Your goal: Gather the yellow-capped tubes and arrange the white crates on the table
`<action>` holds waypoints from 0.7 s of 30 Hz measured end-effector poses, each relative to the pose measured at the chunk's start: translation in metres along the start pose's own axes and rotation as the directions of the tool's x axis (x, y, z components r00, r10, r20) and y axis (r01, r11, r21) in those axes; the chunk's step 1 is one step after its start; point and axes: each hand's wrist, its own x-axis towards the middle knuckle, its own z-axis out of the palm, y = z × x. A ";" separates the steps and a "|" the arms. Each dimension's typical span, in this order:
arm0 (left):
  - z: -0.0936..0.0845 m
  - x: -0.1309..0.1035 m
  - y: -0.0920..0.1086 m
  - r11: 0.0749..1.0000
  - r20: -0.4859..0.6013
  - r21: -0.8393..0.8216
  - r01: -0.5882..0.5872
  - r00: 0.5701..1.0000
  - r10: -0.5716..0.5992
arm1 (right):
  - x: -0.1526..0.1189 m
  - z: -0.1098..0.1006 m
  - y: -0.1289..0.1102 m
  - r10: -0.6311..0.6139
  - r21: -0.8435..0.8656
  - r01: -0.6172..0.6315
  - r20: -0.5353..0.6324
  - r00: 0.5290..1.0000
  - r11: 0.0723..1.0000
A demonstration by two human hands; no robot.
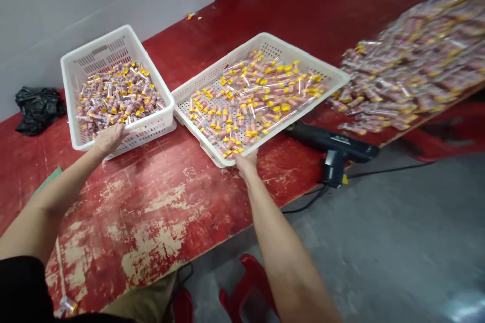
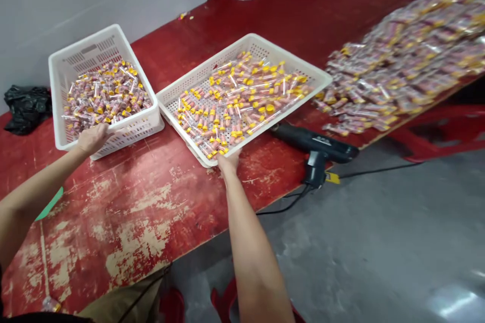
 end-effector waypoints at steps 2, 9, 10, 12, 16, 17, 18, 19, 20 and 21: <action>0.002 0.001 -0.020 1.000 0.026 0.028 -0.003 1.000 0.003 | -0.002 -0.002 0.000 0.019 -0.008 -0.019 0.006 1.000 1.000; 0.012 0.009 -0.086 0.990 -0.010 0.142 0.011 1.000 -0.010 | -0.020 -0.007 0.009 0.020 -0.001 -0.020 0.092 0.996 1.000; 0.013 0.010 -0.090 0.988 -0.021 0.156 0.015 1.000 -0.012 | -0.025 -0.008 0.011 0.016 -0.005 -0.015 0.100 0.995 1.000; 0.014 0.011 -0.097 0.982 -0.033 0.188 0.021 0.999 -0.015 | -0.036 -0.010 0.016 0.010 -0.012 -0.008 0.113 0.994 1.000; 0.012 0.006 -0.105 0.969 -0.060 0.244 0.032 0.998 -0.018 | -0.060 -0.014 0.022 0.001 -0.025 0.002 0.141 0.990 1.000; 0.011 0.004 -0.107 0.968 -0.062 0.246 0.043 0.998 -0.028 | -0.066 -0.015 0.022 0.001 -0.029 0.003 0.146 0.989 1.000; 0.010 0.002 -0.109 0.969 -0.062 0.239 0.053 0.997 -0.040 | -0.072 -0.016 0.023 0.002 -0.034 0.003 0.152 0.988 0.999; 0.009 0.000 -0.112 0.973 -0.055 0.224 0.060 0.997 -0.049 | -0.077 -0.018 0.023 0.003 -0.040 0.003 0.157 0.988 0.999; 0.008 -0.002 -0.115 0.977 -0.044 0.202 0.064 0.997 -0.056 | -0.083 -0.020 0.023 0.005 -0.046 0.002 0.161 0.987 0.999; 0.008 -0.003 -0.118 0.982 -0.030 0.178 0.059 0.998 -0.054 | -0.089 -0.023 0.023 0.006 -0.053 0.002 0.166 0.986 0.999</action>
